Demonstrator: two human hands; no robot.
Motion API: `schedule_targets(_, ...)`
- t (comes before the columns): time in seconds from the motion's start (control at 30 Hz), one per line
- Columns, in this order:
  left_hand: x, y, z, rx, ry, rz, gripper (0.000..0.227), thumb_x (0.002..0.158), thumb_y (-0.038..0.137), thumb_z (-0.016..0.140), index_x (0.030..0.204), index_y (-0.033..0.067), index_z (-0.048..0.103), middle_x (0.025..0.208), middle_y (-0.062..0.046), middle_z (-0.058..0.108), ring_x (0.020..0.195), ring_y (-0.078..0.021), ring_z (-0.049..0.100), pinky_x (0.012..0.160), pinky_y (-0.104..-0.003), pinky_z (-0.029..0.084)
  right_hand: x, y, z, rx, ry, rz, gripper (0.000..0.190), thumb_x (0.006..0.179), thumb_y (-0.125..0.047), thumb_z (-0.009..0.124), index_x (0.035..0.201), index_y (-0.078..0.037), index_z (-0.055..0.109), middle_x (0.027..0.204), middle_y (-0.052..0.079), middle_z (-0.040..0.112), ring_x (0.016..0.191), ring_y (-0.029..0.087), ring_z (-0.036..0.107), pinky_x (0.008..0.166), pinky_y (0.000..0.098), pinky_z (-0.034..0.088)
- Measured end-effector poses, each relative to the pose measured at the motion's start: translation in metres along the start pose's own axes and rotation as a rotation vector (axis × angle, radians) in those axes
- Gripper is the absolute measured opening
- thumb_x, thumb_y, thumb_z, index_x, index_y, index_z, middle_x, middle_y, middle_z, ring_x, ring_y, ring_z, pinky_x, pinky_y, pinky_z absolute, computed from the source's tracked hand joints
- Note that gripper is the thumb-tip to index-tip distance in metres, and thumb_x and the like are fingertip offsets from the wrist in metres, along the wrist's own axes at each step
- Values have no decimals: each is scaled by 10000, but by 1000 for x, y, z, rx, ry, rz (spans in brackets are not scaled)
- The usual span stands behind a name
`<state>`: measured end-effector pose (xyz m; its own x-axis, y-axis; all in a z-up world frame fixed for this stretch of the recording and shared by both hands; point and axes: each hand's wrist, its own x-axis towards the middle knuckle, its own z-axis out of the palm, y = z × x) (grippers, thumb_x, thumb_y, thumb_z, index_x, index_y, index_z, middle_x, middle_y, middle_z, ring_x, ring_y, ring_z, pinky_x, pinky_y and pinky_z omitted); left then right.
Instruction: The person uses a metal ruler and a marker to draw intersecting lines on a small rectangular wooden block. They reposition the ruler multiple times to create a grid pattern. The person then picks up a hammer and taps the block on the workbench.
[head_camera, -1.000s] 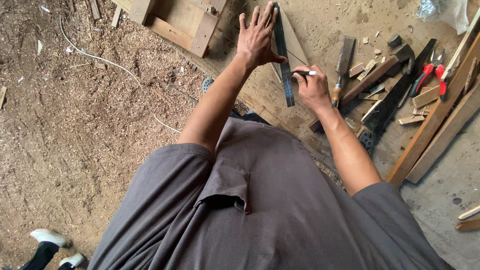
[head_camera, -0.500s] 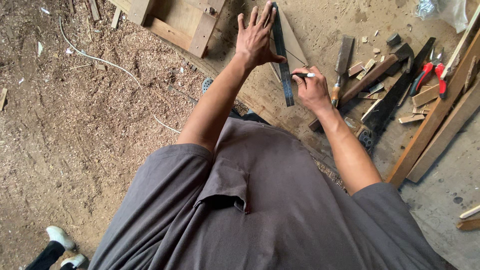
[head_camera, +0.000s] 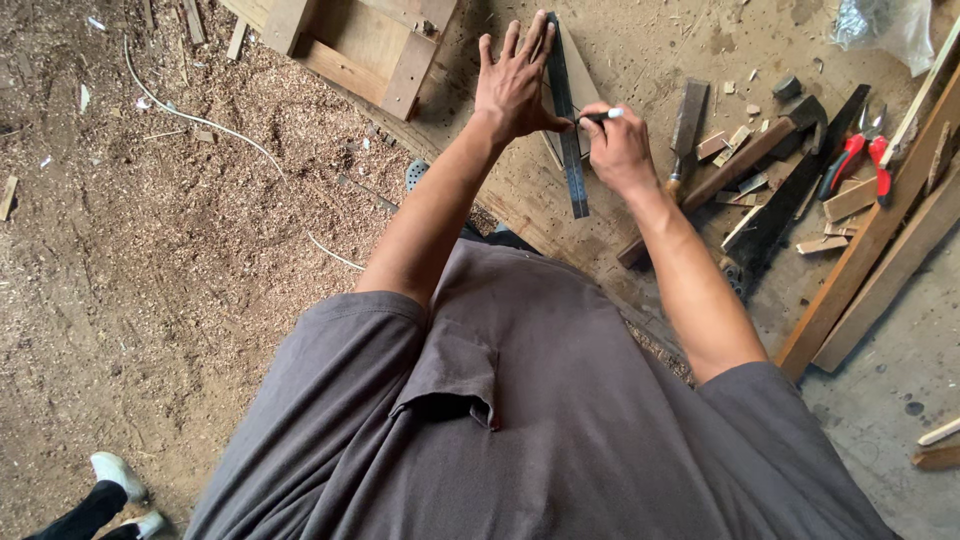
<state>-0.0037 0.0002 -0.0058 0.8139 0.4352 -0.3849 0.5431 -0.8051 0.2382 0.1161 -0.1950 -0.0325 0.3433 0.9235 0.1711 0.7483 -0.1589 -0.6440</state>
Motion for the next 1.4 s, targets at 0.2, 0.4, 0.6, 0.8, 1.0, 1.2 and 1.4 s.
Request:
schedule_targets(0.2,-2,1,-3,-10,-4,-4,1540,553,932,760,1651,120,48,1727,-74,31,1589,-353,123,1245,-675,121,46,17,12,2,-58,41,135,1102,-114,592,1087,-45,706,918,168,711,847,325,687,742,433,538)
schedule_targets(0.4,-5,2,-10,-21,-31,-4,1538,556,939,752,1651,113,56,1732,-72,31,1590,-349,129,1238,-678,137,98,35,28,-9,-28,29,163,1123,-151,606,1046,-43,701,910,158,719,824,314,688,742,435,531)
schedule_targets(0.6,-4,2,-13,-21,-32,0,1508,576,943,732,1649,125,59,1728,-64,15,1584,-347,137,1229,-683,151,119,46,36,-81,57,-42,122,1066,-139,630,1033,-60,716,931,139,733,873,304,690,783,437,542)
schedule_targets(0.8,-2,1,-8,-16,-42,-5,1509,585,941,736,1649,122,49,1727,-64,-2,1585,-343,133,1229,-689,151,123,51,46,-68,80,-24,144,1112,-154,603,1058,-72,708,905,106,722,848,263,678,773,437,541)
schedule_targets(1.0,-2,3,-7,-6,-35,-8,1513,577,920,761,1641,122,40,1724,-63,-10,1584,-344,129,1229,-683,149,106,37,46,57,265,-60,232,1161,-217,529,1157,-57,697,836,60,708,641,157,636,522,303,509)
schedule_targets(1.2,-4,4,-11,1,-25,-2,1521,576,914,769,1647,121,38,1727,-59,-1,1585,-345,132,1220,-705,153,58,-5,24,-39,423,170,181,1102,-195,555,1133,-86,697,787,74,744,622,161,707,522,338,508)
schedule_targets(1.4,-9,4,-7,-19,-9,-11,1525,565,916,769,1657,146,33,1736,-43,0,1593,-341,120,1221,-712,160,21,-43,9,-26,603,122,216,1106,-151,545,1255,-31,645,1043,162,748,847,326,759,668,399,569)
